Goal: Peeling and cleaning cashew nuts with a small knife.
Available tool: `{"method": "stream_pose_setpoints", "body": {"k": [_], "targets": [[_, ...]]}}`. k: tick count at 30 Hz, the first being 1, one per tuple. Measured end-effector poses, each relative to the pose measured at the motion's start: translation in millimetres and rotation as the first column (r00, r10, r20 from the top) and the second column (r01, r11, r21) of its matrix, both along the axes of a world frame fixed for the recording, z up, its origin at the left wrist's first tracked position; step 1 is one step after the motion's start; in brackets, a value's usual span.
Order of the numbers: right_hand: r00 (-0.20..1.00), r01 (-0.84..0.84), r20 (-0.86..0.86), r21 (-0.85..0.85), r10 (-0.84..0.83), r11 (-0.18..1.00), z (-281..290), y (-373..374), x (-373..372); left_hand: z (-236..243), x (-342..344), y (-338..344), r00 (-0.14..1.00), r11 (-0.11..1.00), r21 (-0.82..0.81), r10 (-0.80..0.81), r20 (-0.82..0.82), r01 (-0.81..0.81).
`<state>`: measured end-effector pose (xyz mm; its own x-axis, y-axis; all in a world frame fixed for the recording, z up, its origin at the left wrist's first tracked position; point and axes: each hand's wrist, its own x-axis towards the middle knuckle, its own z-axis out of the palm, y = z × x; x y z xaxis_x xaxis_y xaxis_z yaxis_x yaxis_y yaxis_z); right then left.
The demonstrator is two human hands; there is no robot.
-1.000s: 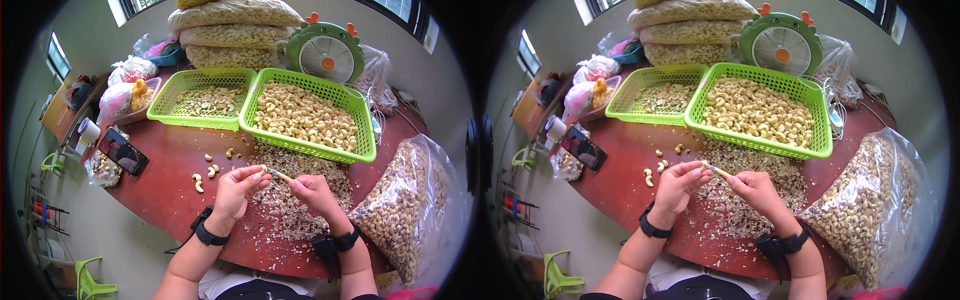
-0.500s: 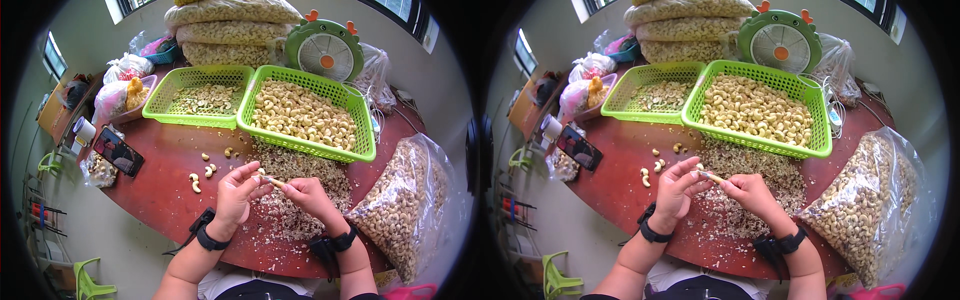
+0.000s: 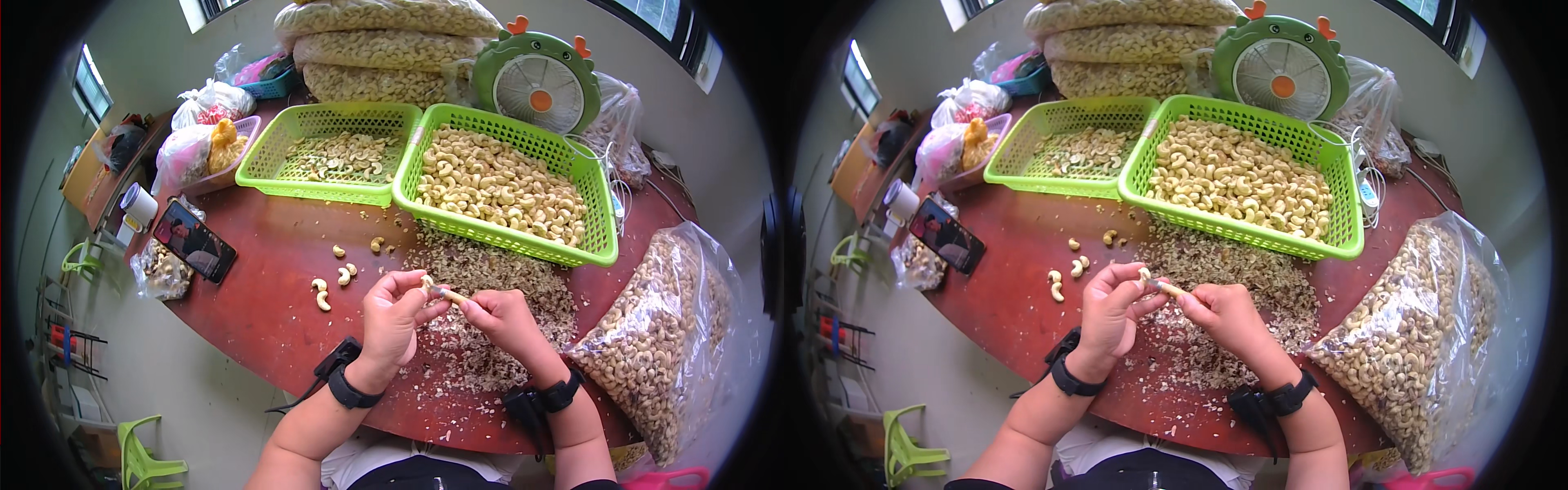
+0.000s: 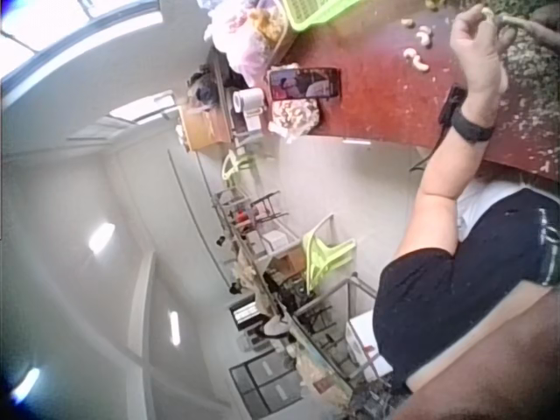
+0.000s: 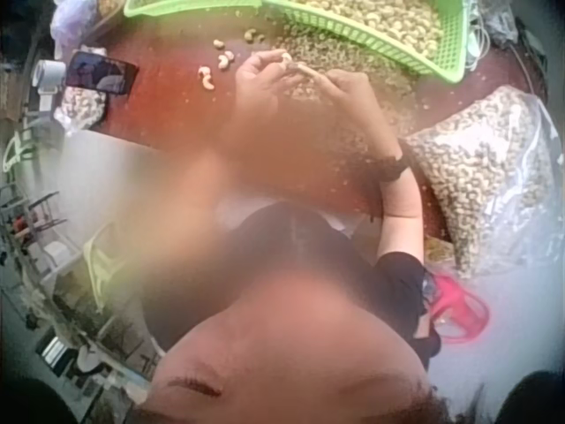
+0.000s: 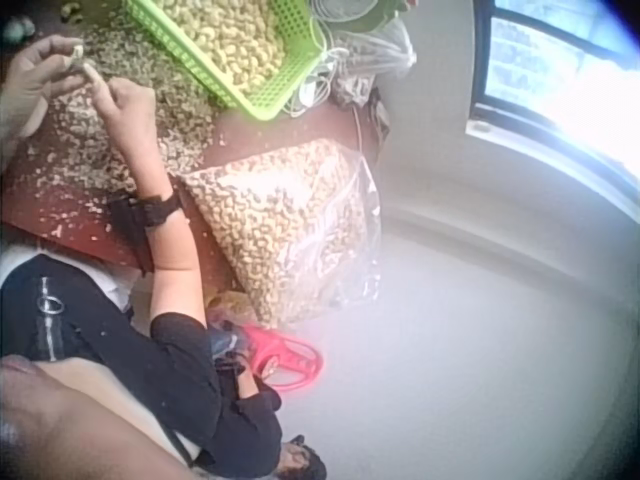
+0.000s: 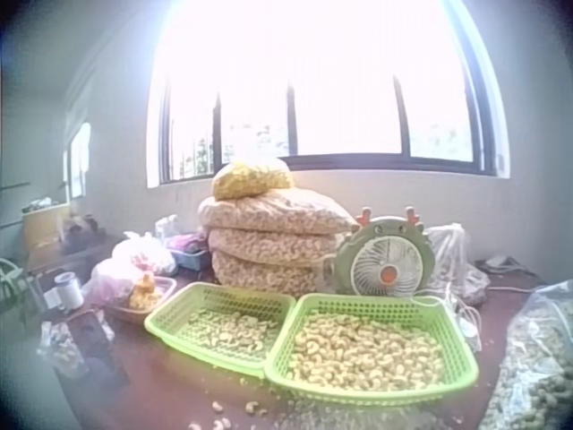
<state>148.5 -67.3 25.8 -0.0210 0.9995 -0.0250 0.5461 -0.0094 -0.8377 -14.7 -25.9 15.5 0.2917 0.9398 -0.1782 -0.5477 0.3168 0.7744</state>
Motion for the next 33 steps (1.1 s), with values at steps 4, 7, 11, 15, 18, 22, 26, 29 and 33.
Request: {"method": "stream_pose_setpoints", "body": {"k": [4, 7, 11, 15, 18, 22, 26, 29, 33], "targets": [[0.999, 0.013, -0.041, -0.009, -0.013, 1.000, 0, 0, -1, -3, 1, -1, 1.000, 1.000, 0.009, 0.015, -0.020, -0.015], [0.998, 0.010, -0.055, -0.010, -0.010, 1.000, -3, 1, 1, -4, 2, -1, 1.000, 1.000, 0.008, 0.003, -0.001, -0.003], [0.998, 0.014, -0.064, -0.043, -0.016, 0.999, -3, 0, 1, -2, 3, 0, 1.000, 1.000, -0.024, 0.000, 0.004, 0.000], [0.999, 0.000, -0.053, -0.024, -0.001, 1.000, -4, 1, 0, 0, 2, 0, 1.000, 1.000, -0.017, 0.010, -0.011, -0.010], [0.999, -0.001, -0.042, -0.029, 0.000, 1.000, -2, 1, 1, -3, 4, 0, 1.000, 1.000, 0.015, 0.016, -0.019, -0.016], [0.997, 0.029, -0.074, -0.079, -0.035, 0.996, -3, 0, 3, -3, 5, -2, 1.000, 1.000, -0.011, 0.011, 0.006, -0.011], [0.992, 0.021, -0.121, -0.122, -0.036, 0.992, -8, 4, 1, -9, 1, -2, 0.995, 1.000, -0.020, 0.008, 0.095, -0.006], [0.988, 0.039, -0.144, -0.100, -0.053, 0.994, -13, 2, 11, -7, 0, 0, 0.983, 0.995, -0.073, -0.059, 0.174, 0.073], [0.972, 0.093, -0.206, -0.109, -0.114, 0.990, -13, 1, 17, -11, 0, 1, 0.971, 0.981, -0.086, -0.154, 0.184, 0.172]]}}
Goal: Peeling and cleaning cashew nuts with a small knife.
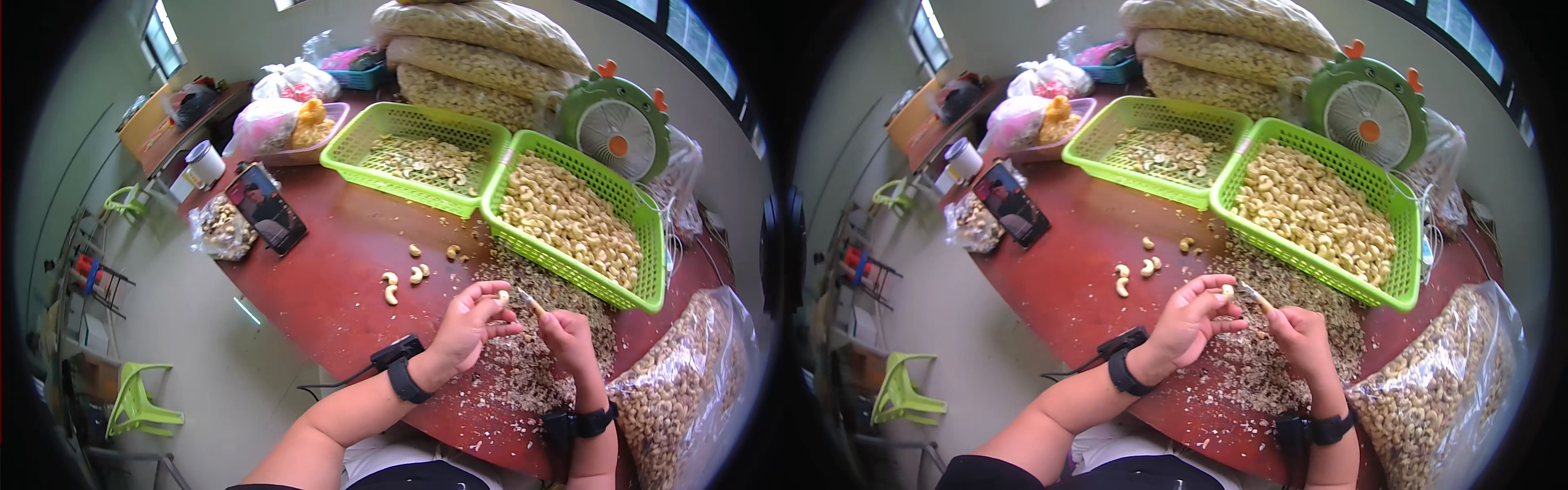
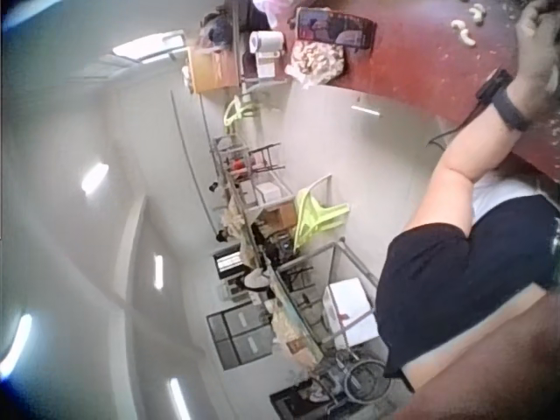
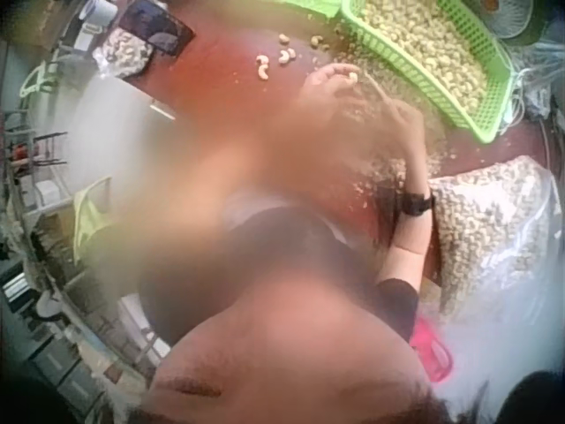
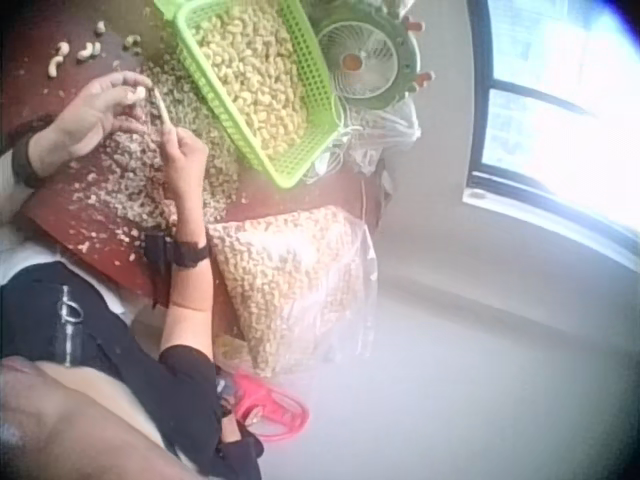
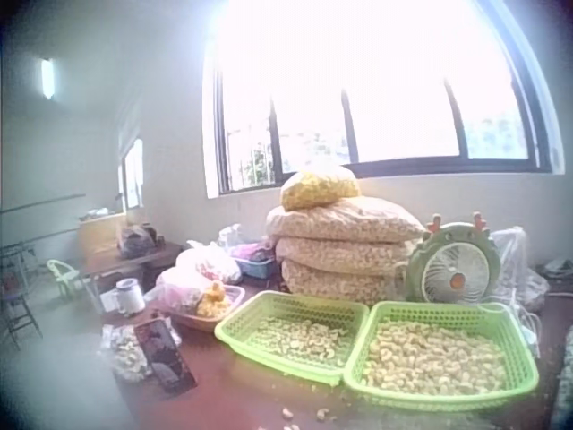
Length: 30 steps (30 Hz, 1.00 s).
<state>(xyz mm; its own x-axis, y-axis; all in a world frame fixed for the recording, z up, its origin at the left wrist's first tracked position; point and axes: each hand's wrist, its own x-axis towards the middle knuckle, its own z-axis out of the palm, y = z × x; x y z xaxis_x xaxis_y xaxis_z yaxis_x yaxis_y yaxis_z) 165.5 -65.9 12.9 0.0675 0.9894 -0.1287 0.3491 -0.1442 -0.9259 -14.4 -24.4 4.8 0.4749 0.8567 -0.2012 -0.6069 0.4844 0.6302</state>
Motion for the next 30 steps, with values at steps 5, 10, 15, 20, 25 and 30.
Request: {"method": "stream_pose_setpoints", "body": {"k": [5, 10, 15, 20, 25, 30], "targets": [[1.000, -0.006, 0.006, -0.014, 0.007, 1.000, -4, 0, -1, 1, -5, 0, 0.999, 1.000, 0.002, 0.015, -0.038, -0.015], [1.000, 0.001, -0.004, 0.002, -0.001, 1.000, -3, 0, -2, 2, -10, 2, 0.994, 0.999, 0.036, -0.012, -0.111, 0.016], [1.000, 0.004, 0.011, 0.023, -0.004, 1.000, -4, 0, -1, -2, -8, 1, 0.996, 0.999, 0.043, 0.000, -0.084, 0.004], [1.000, 0.012, 0.018, 0.013, -0.012, 1.000, -1, -1, -2, -5, -8, 5, 0.997, 0.999, 0.020, 0.048, -0.052, -0.047], [1.000, -0.021, 0.005, 0.017, 0.021, 1.000, 1, -2, -2, -4, -14, 8, 0.997, 0.997, 0.009, 0.077, -0.016, -0.077], [0.999, -0.032, 0.016, 0.027, 0.032, 0.999, 3, -2, -3, 1, -14, 7, 0.996, 0.996, 0.017, 0.082, 0.023, -0.082]]}}
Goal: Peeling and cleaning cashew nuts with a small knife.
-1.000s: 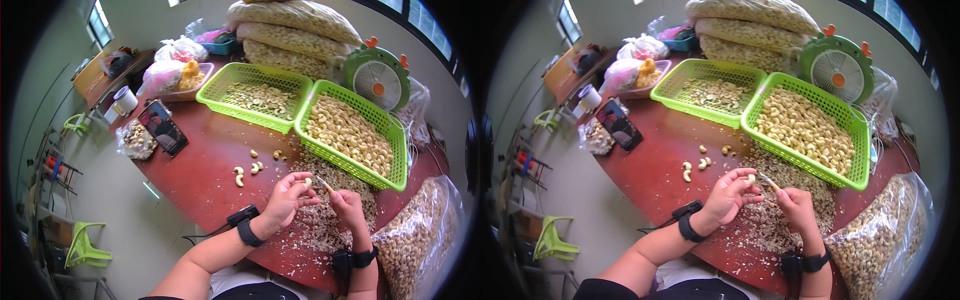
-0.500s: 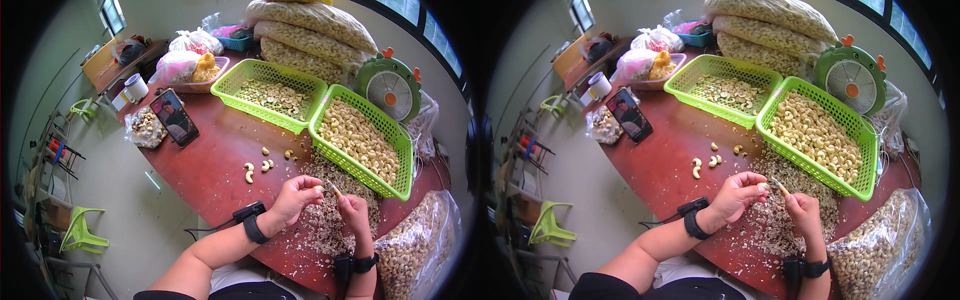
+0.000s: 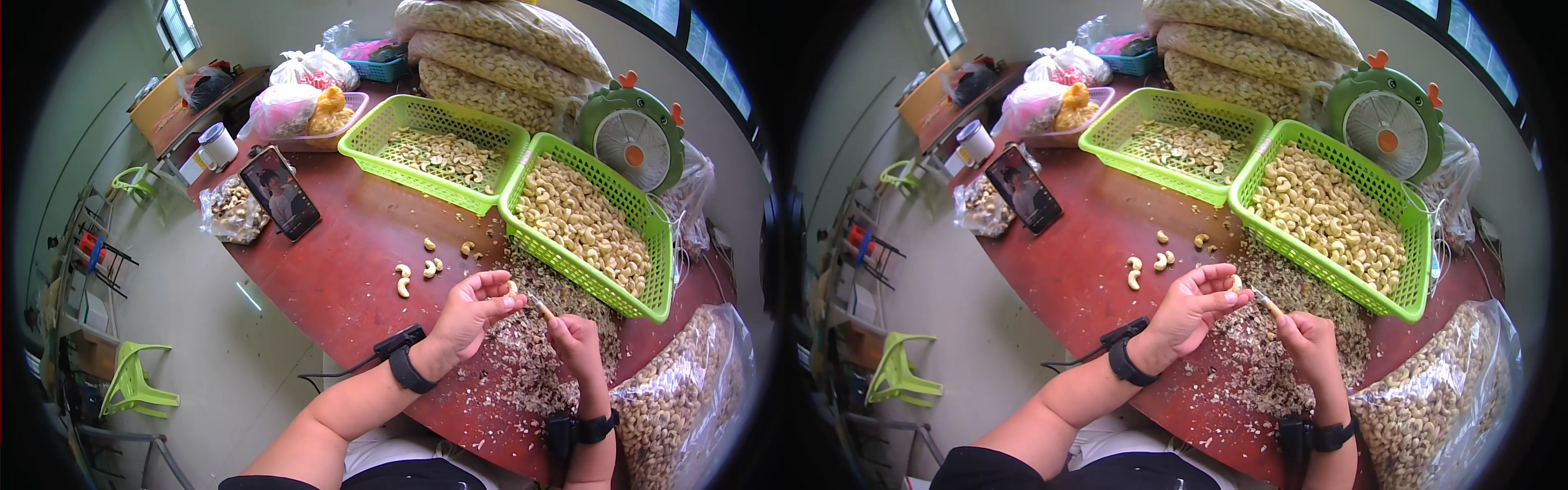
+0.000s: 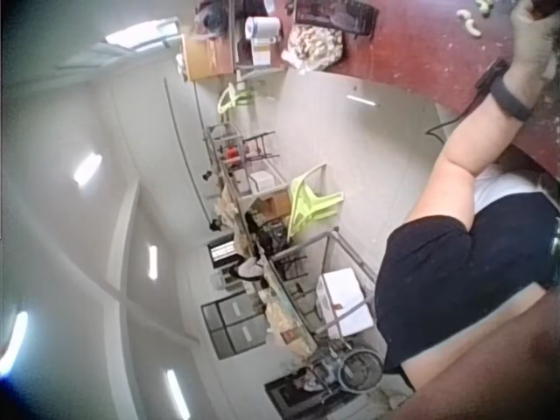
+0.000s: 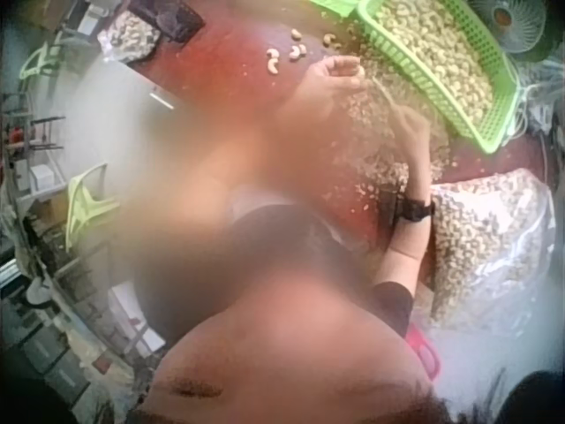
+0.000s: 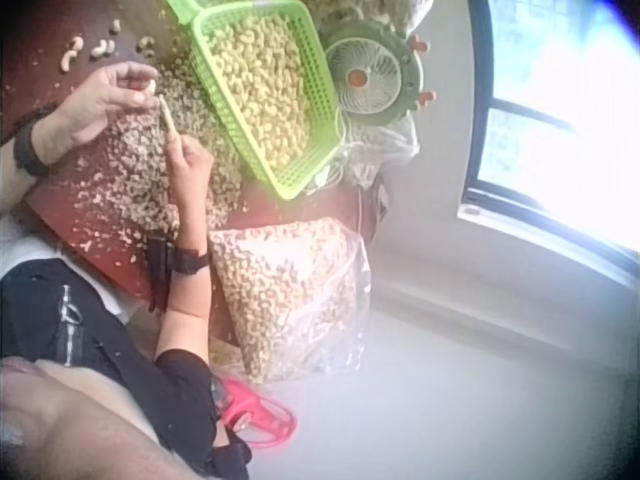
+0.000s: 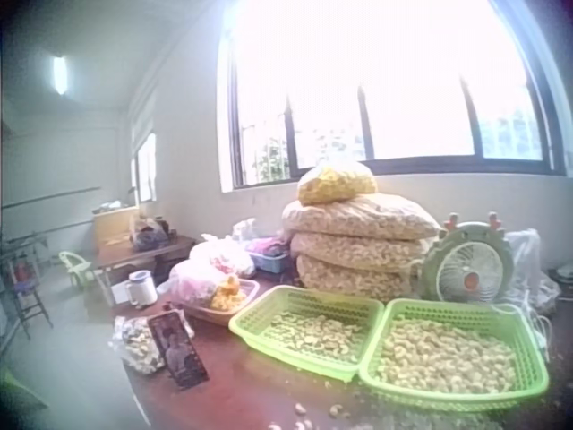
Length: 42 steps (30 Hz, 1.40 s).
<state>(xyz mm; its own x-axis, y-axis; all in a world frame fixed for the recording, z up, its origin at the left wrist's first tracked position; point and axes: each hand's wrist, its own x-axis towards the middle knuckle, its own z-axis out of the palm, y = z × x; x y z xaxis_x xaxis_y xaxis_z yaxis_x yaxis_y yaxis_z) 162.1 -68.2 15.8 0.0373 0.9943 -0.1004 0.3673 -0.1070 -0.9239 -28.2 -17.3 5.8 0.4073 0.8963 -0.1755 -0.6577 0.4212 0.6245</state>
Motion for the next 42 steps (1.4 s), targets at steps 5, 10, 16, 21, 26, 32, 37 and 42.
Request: {"method": "stream_pose_setpoints", "body": {"k": [5, 10, 16, 21, 26, 32, 37, 42], "targets": [[0.998, -0.018, 0.053, 0.031, 0.016, 0.999, 6, 1, -5, 2, -5, 1, 0.999, 0.999, 0.004, -0.040, -0.004, 0.040], [0.996, -0.020, 0.092, 0.030, 0.017, 0.999, 8, -2, -3, -1, -1, 2, 0.999, 0.999, 0.022, -0.028, -0.035, 0.029], [0.996, -0.040, 0.084, -0.007, 0.040, 0.999, 10, 1, -7, 2, -4, 2, 1.000, 0.999, 0.035, -0.008, -0.023, 0.008], [0.995, -0.035, 0.088, -0.051, 0.040, 0.998, 13, 0, -7, 3, -2, 1, 0.998, 0.999, 0.045, -0.025, -0.051, 0.028], [0.995, -0.042, 0.084, -0.060, 0.047, 0.997, 16, -2, -5, 3, 0, 1, 0.998, 0.998, 0.050, -0.040, -0.052, 0.042], [0.995, -0.066, 0.068, -0.055, 0.070, 0.996, 13, -1, -7, 7, -1, -1, 0.997, 0.997, 0.040, -0.073, 0.008, 0.073], [0.994, -0.105, 0.009, -0.042, 0.106, 0.994, 9, -1, -6, 3, -3, 0, 0.985, 0.984, 0.069, -0.167, 0.049, 0.164], [0.990, -0.130, -0.070, -0.060, 0.126, 0.990, 8, -1, -5, 4, -2, 0, 0.979, 0.976, 0.124, -0.187, 0.079, 0.176]]}}
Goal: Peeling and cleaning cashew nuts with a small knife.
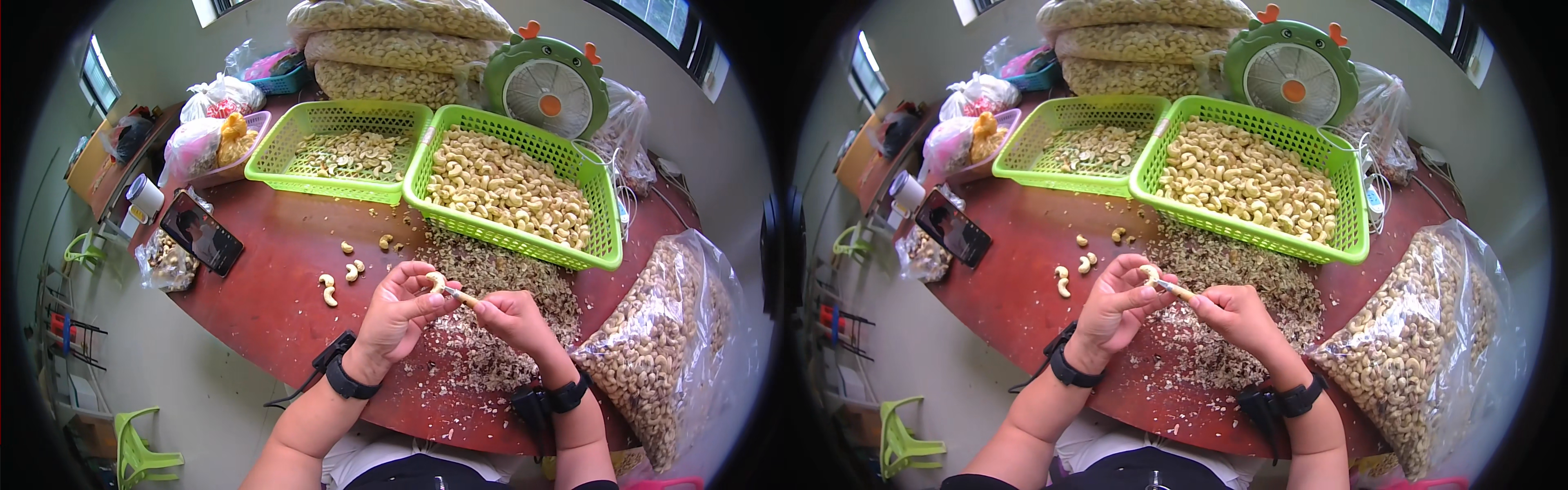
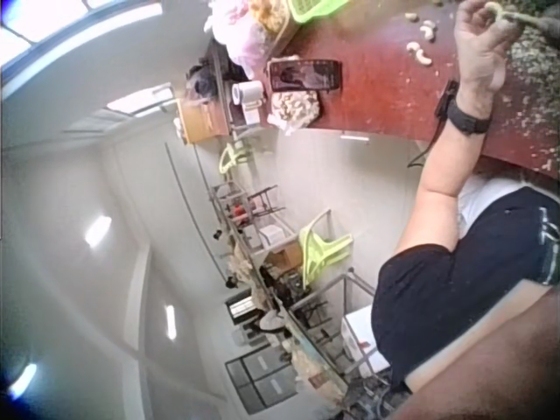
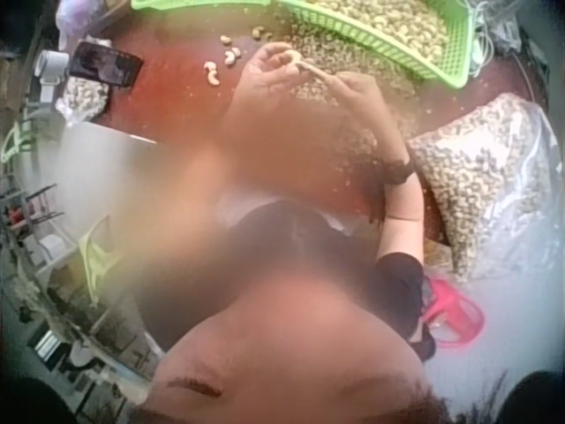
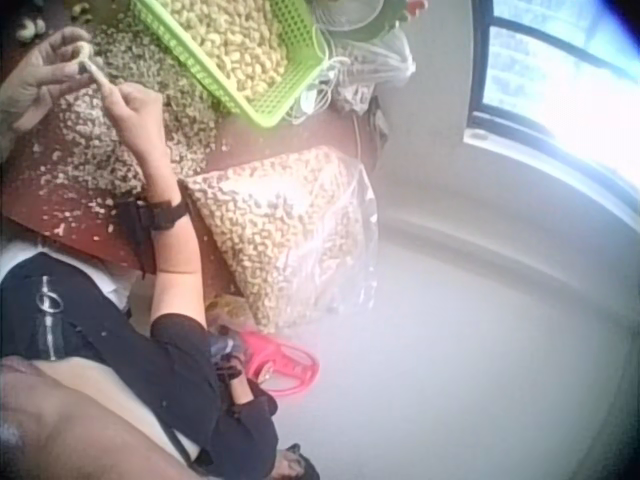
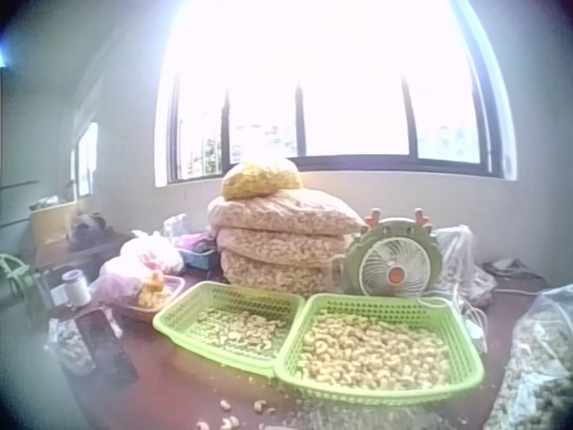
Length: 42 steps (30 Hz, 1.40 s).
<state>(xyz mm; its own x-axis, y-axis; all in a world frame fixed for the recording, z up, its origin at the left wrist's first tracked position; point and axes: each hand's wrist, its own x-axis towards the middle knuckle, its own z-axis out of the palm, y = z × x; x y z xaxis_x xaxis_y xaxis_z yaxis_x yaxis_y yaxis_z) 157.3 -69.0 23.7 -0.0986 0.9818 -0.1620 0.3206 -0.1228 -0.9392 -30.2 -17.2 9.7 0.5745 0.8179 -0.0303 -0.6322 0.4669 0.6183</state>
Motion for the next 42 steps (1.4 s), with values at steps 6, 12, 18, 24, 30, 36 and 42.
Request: {"method": "stream_pose_setpoints", "body": {"k": [6, 12, 18, 24, 30, 36, 42], "targets": [[0.999, -0.023, -0.044, 0.006, 0.023, 1.000, -0.8, -0.1, -1.3, 3.0, 1.3, -0.9, 0.999, 1.000, 0.005, 0.031, -0.016, -0.031], [0.999, -0.038, -0.038, 0.000, 0.038, 0.999, 1.4, -0.5, -3.1, 3.4, 2.3, -2.0, 0.998, 0.999, 0.012, 0.047, -0.032, -0.047], [1.000, -0.010, -0.028, 0.001, 0.010, 1.000, 1.5, -0.2, -2.3, 4.5, 4.3, -5.0, 0.995, 0.996, 0.039, 0.086, -0.058, -0.084], [0.999, -0.023, -0.026, 0.021, 0.023, 1.000, -1.7, -0.5, -4.2, 5.2, 5.6, -5.7, 0.989, 0.992, 0.005, 0.124, -0.079, -0.124], [0.999, -0.024, -0.024, 0.019, 0.025, 1.000, 0.0, -0.2, -4.4, 6.2, 4.3, -7.3, 0.988, 0.991, 0.043, 0.133, -0.074, -0.130], [1.000, -0.003, 0.002, 0.021, 0.003, 1.000, 0.9, -0.1, -3.3, 5.4, 6.4, -8.6, 0.988, 0.988, 0.062, 0.145, -0.055, -0.142], [0.999, 0.032, -0.023, 0.028, -0.032, 0.999, -5.9, 0.3, -4.2, 5.9, 7.7, -9.6, 0.986, 0.987, 0.009, 0.160, -0.050, -0.160]]}}
